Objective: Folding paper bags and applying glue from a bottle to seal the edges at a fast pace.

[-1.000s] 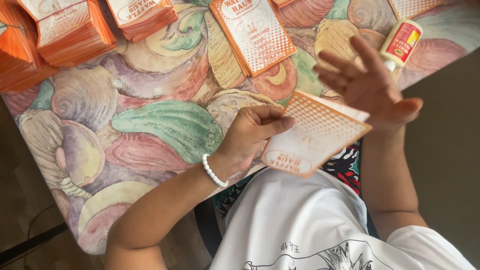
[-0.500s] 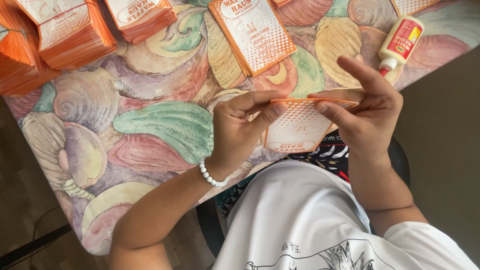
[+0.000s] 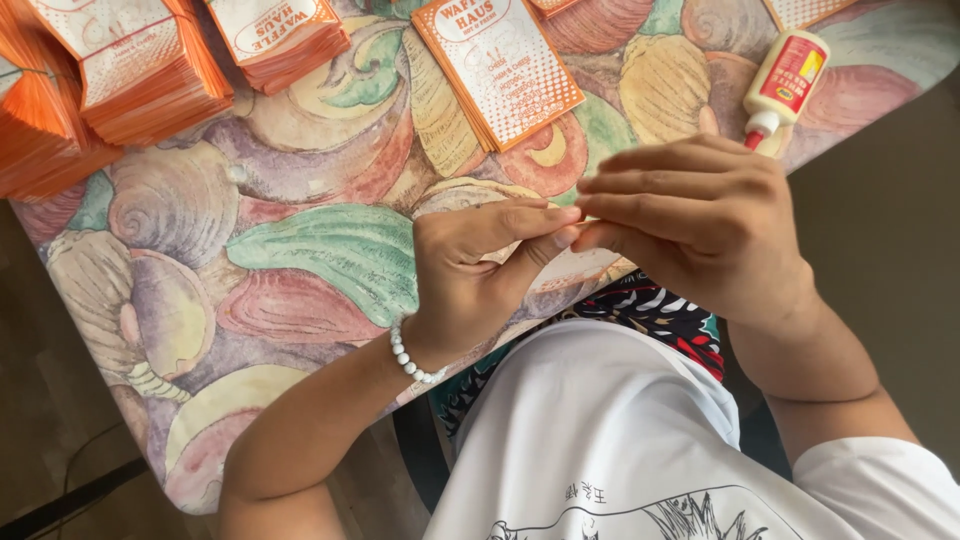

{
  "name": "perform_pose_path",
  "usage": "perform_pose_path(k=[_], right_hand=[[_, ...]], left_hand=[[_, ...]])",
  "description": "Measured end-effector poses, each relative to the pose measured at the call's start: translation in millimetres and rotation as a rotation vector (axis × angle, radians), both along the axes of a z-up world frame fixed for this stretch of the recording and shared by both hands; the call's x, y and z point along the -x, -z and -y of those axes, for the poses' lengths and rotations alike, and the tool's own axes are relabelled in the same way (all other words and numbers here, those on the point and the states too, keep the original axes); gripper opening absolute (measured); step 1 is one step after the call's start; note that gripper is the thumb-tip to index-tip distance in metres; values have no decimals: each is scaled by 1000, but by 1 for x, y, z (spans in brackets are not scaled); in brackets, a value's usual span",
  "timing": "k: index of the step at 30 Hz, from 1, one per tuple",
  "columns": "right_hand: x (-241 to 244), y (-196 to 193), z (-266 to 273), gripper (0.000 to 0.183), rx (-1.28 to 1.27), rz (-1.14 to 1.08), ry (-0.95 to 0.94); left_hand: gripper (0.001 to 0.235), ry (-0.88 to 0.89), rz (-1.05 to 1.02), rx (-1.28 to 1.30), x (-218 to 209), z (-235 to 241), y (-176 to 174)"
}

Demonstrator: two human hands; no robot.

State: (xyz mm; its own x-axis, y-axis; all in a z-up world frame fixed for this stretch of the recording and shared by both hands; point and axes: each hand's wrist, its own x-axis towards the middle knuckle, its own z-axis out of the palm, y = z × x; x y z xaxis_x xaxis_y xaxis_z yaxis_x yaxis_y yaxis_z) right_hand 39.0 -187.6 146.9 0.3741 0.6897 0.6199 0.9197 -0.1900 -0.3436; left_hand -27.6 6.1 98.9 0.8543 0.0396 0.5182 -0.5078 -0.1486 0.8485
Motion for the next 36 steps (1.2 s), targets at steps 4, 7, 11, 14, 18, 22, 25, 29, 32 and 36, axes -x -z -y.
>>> perform_pose_path(k=[4, 7, 11, 14, 18, 22, 25, 29, 32, 36], right_hand=[[-4, -6, 15, 12, -6, -80, 15], [-14, 20, 50, 18, -156, -366, 108], [-10, 97, 70, 73, -471, -708, 52], [18, 124, 48, 82, -600, -871, 82], [19, 104, 46, 64, -620, -786, 355], [12, 61, 61, 73, -455, -802, 250], [5, 52, 64, 75, -106, -650, 304], [5, 65, 58, 82, -336, -731, 316], [0, 95, 60, 78, -564, -714, 357], [0, 97, 60, 66, -656, -747, 343]], left_hand=[[8, -24, -14, -9, 6, -5, -12], [13, -70, -107, 95, 5, -9, -11], [14, -2, -112, 501, -2, -9, -2], [18, 21, -216, 768, -11, -7, 16], [24, 137, -250, 911, -15, -14, 32], [49, 234, -233, 629, -20, -28, 14], [49, 205, -376, 214, -15, -20, -4], [10, -17, -285, 137, -16, -12, 12], [11, -35, -296, 218, -18, -12, 17], [14, -58, -344, 208, -19, -12, 20]])
